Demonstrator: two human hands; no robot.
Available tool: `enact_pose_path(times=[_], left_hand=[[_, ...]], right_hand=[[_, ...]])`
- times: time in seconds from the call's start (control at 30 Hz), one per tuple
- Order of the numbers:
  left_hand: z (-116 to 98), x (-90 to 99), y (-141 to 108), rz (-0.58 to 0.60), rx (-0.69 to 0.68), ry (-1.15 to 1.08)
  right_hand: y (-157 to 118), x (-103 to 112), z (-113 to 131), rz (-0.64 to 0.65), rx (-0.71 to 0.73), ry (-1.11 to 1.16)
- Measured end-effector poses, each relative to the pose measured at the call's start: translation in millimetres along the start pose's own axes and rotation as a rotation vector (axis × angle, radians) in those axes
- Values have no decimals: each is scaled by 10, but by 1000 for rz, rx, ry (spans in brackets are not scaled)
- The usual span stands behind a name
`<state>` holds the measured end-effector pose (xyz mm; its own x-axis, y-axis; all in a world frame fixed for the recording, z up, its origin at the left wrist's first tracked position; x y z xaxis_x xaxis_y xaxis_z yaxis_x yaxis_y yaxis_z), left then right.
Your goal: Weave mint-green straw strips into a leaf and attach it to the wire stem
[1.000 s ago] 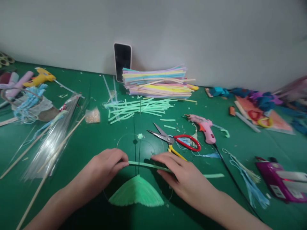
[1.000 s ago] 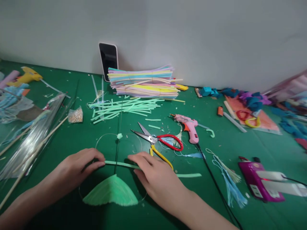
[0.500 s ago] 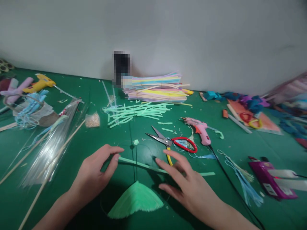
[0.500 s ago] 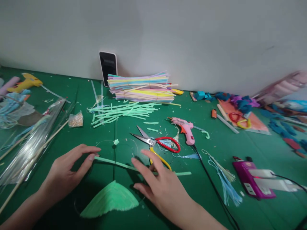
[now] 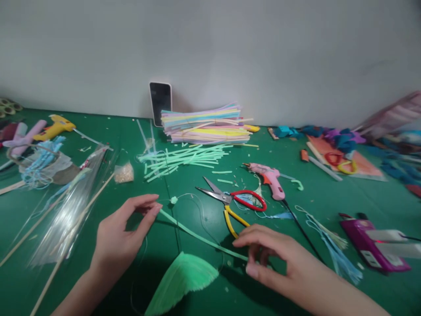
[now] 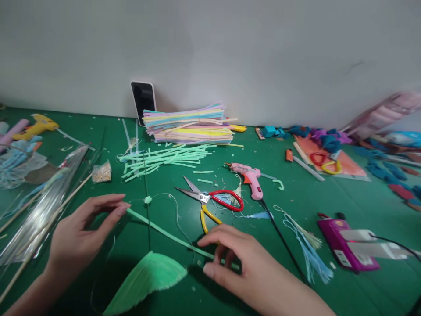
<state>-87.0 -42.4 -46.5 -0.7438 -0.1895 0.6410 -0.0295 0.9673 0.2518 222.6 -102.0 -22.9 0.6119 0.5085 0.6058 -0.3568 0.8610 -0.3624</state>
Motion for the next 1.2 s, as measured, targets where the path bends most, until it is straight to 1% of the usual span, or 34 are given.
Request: enact_pose_path(times=[0.07, 0.1, 0.2, 0.23, 0.27, 0.33, 0.4, 0.43, 0.5, 0.57, 0.63, 0.7, 0.77, 0.8, 0.83, 0.9, 1.0, 1.13, 1.2], left_hand=[[-30, 1, 12, 1, 24, -31], [-28, -2, 16, 2, 49, -46], [18, -22, 20, 18, 131, -92], [35, -30, 20, 23, 154, -109], [49, -37, 20, 27, 176, -129], [61, -47, 21, 29, 223, -182], [53, -62, 23, 41, 268, -269], [44, -77, 22, 66, 283, -325], [18, -121, 11, 154, 288, -435], [-10, -171, -12, 270, 265, -499], [-39, -205, -34, 362, 205, -493], [-85, -213, -45, 429, 91, -440], [-148, -197, -45, 466, -50, -377], [-179, -183, -42, 466, -99, -363], [-203, -161, -35, 432, -123, -353], [-239, -131, -23, 375, -112, -347], [-280, -131, -16, 318, -75, -365], [-322, -171, -16, 325, -92, -373], [-337, -171, -17, 330, -98, -375]], right_hand=[[-29, 8, -24, 27, 2, -55], [-43, 17, -63, 13, -14, -89], [-89, 25, -228, -91, -93, -179], [-107, 6, -281, -108, -119, -202], [-124, -28, -327, -103, -143, -213], [-151, -124, -379, -45, -166, -197], [-158, -201, -364, -17, -137, -152], [-152, -217, -336, -31, -109, -128], [-127, -208, -259, -67, -65, -79], [-92, -167, -181, -68, -56, -21], [-56, -124, -115, -30, -61, 46], [-19, -83, -60, -1, -58, 112], [24, -45, -6, 7, -33, 184], [48, -27, 25, 14, -8, 226], [73, -11, 61, 31, 24, 267], [123, 22, 135, 65, 78, 300], [183, 59, 228, 44, 133, 236], [236, -5, 277, 36, 183, 223], [269, -50, 273, 4, 211, 166]])
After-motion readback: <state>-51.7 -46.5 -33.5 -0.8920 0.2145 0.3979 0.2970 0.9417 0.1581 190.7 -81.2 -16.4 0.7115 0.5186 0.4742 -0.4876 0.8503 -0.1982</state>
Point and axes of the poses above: each hand's wrist, its own y-axis towards the middle knuckle, its own x-axis out of the back of the hand, z = x × y, the point moved 3 cm from there along y, towards the middle knuckle, and after that the axes turned 1 degree about -y, right-handed, at the moved point
